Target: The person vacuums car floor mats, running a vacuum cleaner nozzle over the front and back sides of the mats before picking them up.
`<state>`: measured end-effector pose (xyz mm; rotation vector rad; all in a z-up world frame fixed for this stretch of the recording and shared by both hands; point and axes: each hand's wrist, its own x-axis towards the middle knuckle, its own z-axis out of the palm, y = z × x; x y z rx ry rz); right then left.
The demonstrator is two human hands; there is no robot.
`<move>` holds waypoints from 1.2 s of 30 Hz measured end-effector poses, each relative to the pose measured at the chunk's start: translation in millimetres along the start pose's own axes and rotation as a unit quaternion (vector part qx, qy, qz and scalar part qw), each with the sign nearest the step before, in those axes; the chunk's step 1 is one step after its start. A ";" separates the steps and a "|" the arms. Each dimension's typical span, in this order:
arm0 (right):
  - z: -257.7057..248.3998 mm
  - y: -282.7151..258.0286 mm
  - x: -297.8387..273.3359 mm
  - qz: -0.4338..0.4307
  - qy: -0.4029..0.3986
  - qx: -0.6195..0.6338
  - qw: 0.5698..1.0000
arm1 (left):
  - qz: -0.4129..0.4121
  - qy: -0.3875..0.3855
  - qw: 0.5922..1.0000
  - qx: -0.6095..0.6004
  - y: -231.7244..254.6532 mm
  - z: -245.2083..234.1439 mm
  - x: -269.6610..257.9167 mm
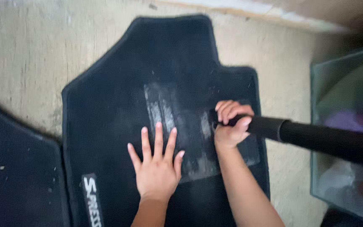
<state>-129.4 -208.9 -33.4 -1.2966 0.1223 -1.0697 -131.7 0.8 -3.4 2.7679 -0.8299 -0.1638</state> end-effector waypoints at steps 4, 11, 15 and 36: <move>-9.9 -5.2 -17.3 0.036 -0.001 0.005 0.999 | -0.004 -0.012 1.000 -0.001 -0.1 1.6 -2.9; -28.8 -76.1 -114.8 0.086 0.020 -0.126 0.988 | -0.008 -0.014 1.000 0.000 0.9 -10.5 1.9; -20.3 -115.7 -134.4 0.016 0.007 -0.161 0.987 | -0.004 0.002 1.000 -0.013 -0.9 -4.8 -1.0; 6.2 -83.3 -121.8 0.113 0.035 -0.014 0.993 | 0.001 0.010 0.999 -0.033 -4.7 -3.1 -3.1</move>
